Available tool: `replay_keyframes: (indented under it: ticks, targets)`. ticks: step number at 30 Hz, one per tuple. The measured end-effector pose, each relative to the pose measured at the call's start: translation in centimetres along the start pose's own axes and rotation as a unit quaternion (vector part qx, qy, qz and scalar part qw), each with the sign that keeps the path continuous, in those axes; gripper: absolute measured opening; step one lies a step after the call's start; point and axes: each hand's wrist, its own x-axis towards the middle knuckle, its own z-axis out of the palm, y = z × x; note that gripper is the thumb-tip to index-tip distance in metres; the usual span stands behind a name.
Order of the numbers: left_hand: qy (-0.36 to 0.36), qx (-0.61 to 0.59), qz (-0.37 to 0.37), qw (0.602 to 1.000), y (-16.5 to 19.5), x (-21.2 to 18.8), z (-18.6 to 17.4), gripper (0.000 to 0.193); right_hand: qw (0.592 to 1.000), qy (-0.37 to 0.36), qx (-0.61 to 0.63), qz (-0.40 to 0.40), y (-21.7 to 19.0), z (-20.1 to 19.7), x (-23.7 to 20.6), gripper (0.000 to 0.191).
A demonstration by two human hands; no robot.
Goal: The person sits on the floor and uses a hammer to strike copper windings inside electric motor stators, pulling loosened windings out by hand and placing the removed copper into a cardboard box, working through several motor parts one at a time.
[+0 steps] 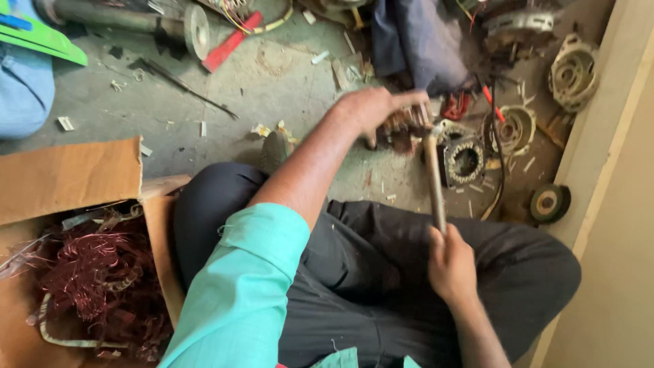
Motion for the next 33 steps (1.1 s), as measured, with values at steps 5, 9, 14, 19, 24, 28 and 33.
replay_keyframes:
  ticks: [5,9,14,19,24,28,33]
  targets:
    - [-0.002,-0.054,-0.046,0.998,-0.2,-0.2,-0.2,0.112,0.935,0.031,0.321,0.145,-3.3,-7.1,-1.6,0.022]
    - [0.002,-0.025,-0.019,0.999,1.1,-1.7,-1.8,0.128,0.941,0.087,0.277,-0.173,-4.3,-7.7,-0.9,0.026]
    - [-0.004,-0.065,-0.045,0.997,1.8,-2.7,-2.9,0.094,0.993,0.009,-0.104,-0.057,-3.2,-1.4,1.5,0.024]
    - [0.024,-0.114,0.017,0.993,1.1,-2.2,-2.8,0.106,0.991,-0.04,0.033,0.125,-5.0,-5.2,1.2,0.017]
    - [-0.023,-0.157,-0.08,0.984,1.3,-1.5,-2.1,0.056,0.929,0.103,0.319,-0.159,-5.1,-8.9,1.2,0.021]
    - [-0.014,-0.103,-0.08,0.991,0.6,-0.8,-1.0,0.073,0.989,0.032,0.109,-0.093,-4.0,-5.6,3.4,0.025]
    - [-0.001,-0.136,-0.055,0.989,0.4,2.0,0.8,0.046,0.95,-0.123,-0.286,0.035,-6.3,-5.2,2.7,0.028]
